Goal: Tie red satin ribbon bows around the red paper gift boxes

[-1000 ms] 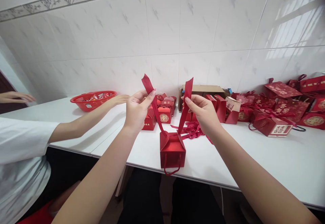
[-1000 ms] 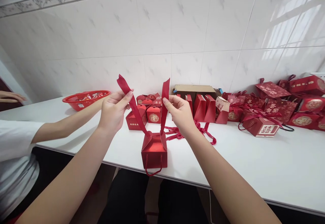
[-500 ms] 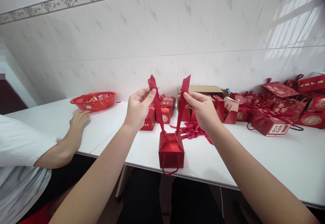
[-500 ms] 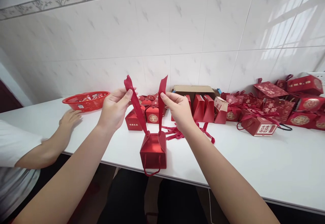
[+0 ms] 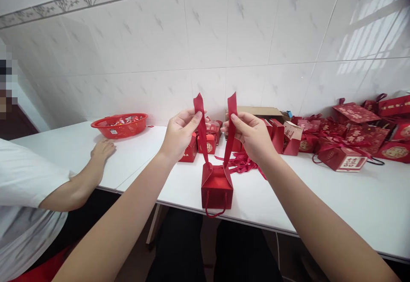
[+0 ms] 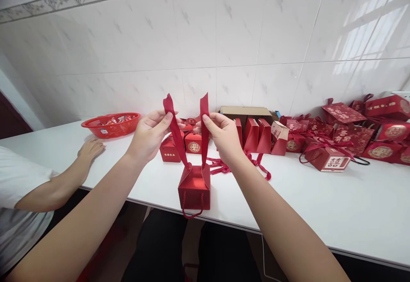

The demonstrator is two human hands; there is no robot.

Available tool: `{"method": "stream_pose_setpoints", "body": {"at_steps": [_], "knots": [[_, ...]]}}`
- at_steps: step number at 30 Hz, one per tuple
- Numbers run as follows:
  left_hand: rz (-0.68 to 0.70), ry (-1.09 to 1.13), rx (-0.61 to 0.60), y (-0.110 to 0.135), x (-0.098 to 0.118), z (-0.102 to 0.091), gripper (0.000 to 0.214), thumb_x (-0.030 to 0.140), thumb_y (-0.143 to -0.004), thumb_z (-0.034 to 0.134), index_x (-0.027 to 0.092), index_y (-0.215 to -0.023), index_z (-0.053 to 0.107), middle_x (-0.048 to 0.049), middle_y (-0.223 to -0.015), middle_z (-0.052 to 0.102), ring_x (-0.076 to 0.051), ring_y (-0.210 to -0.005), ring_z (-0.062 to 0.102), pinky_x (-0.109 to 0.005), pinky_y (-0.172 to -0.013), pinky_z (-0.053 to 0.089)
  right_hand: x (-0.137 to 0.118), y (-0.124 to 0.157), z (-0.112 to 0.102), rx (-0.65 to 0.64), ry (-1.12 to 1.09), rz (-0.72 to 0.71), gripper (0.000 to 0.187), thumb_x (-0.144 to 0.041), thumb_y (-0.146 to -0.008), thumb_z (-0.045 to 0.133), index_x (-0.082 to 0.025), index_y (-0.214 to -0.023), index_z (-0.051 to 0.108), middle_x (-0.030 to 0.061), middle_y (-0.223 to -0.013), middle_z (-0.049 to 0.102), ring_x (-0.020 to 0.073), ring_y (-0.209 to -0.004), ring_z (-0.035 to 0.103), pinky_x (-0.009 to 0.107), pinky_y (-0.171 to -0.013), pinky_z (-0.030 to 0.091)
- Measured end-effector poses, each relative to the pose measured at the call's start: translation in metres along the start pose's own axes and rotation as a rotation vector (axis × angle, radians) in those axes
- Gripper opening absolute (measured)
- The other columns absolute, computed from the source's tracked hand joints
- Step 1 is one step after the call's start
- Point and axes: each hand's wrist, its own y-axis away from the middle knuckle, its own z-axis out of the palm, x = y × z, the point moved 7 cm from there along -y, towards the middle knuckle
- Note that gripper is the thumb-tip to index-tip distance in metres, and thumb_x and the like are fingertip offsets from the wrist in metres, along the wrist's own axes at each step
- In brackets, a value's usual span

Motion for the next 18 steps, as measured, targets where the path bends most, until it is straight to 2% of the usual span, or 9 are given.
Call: {"method": "stream_pose_setpoints", "body": {"at_steps": [2, 5, 10, 12, 15, 18], "knots": [[-0.008, -0.019, -0.043, -0.001, 0.002, 0.005, 0.026, 0.036, -0.074, 0.067, 0.014, -0.088, 0.063, -0.002, -0.068, 0.065, -0.014, -0.065, 0.065, -0.028, -0.065, 0.052, 0.0, -0.001, 0.005, -0.015, 0.041, 0.018, 0.026, -0.035, -0.071, 0.069, -0.017, -0.089, 0.062, -0.0013, -0.068, 0.064, 0.0107, -0.055, 0.06, 0.027, -0.059, 0.05], [-0.065, -0.067, -0.133, -0.001, 0.003, 0.013, 0.027, 0.032, -0.072, 0.07, 0.016, -0.088, 0.054, -0.0001, -0.067, 0.066, -0.014, -0.062, 0.064, -0.026, -0.06, 0.052, -0.001, -0.001, 0.015, -0.103, 0.119, 0.009, 0.025, -0.032, -0.074, 0.066, -0.016, -0.093, 0.063, -0.0015, -0.065, 0.062, 0.0061, -0.043, 0.05, 0.023, -0.047, 0.042], [-0.151, -0.175, -0.268, 0.002, 0.002, 0.022, 0.032, 0.027, -0.072, 0.07, 0.018, -0.085, 0.043, 0.0004, -0.067, 0.067, -0.015, -0.069, 0.066, -0.026, -0.064, 0.05, 0.002, 0.007, 0.027, -0.287, 0.085, -0.01, 0.017, -0.03, -0.079, 0.061, -0.016, -0.086, 0.066, -0.0014, -0.068, 0.057, 0.0039, -0.047, 0.036, 0.021, -0.045, 0.031], [-0.153, -0.188, -0.312, 0.003, 0.0, 0.024, 0.028, 0.025, -0.072, 0.068, 0.018, -0.087, 0.045, 0.0005, -0.069, 0.067, -0.015, -0.071, 0.065, -0.026, -0.065, 0.049, 0.004, 0.009, 0.026, -0.313, 0.095, -0.023, 0.018, -0.033, -0.081, 0.059, -0.017, -0.088, 0.066, -0.0017, -0.066, 0.055, 0.0049, -0.049, 0.037, 0.021, -0.046, 0.031], [-0.191, -0.175, -0.364, 0.006, -0.005, 0.024, 0.023, 0.019, -0.073, 0.064, 0.018, -0.09, 0.049, 0.0004, -0.073, 0.066, -0.013, -0.07, 0.063, -0.026, -0.065, 0.047, 0.003, 0.011, 0.023, -0.35, 0.186, -0.104, 0.018, -0.032, -0.084, 0.056, -0.018, -0.086, 0.066, -0.0001, -0.071, 0.058, 0.0076, -0.059, 0.047, 0.023, -0.055, 0.04], [-0.275, -0.104, -0.299, 0.007, -0.012, 0.018, 0.019, 0.014, -0.071, 0.061, 0.016, -0.088, 0.052, 0.002, -0.069, 0.062, -0.01, -0.063, 0.059, -0.024, -0.061, 0.044, -0.002, 0.014, 0.019, -0.384, 0.392, -0.308, 0.015, -0.025, -0.086, 0.053, -0.02, -0.087, 0.067, 0.0028, -0.082, 0.061, 0.012, -0.077, 0.056, 0.027, -0.07, 0.046]]}}
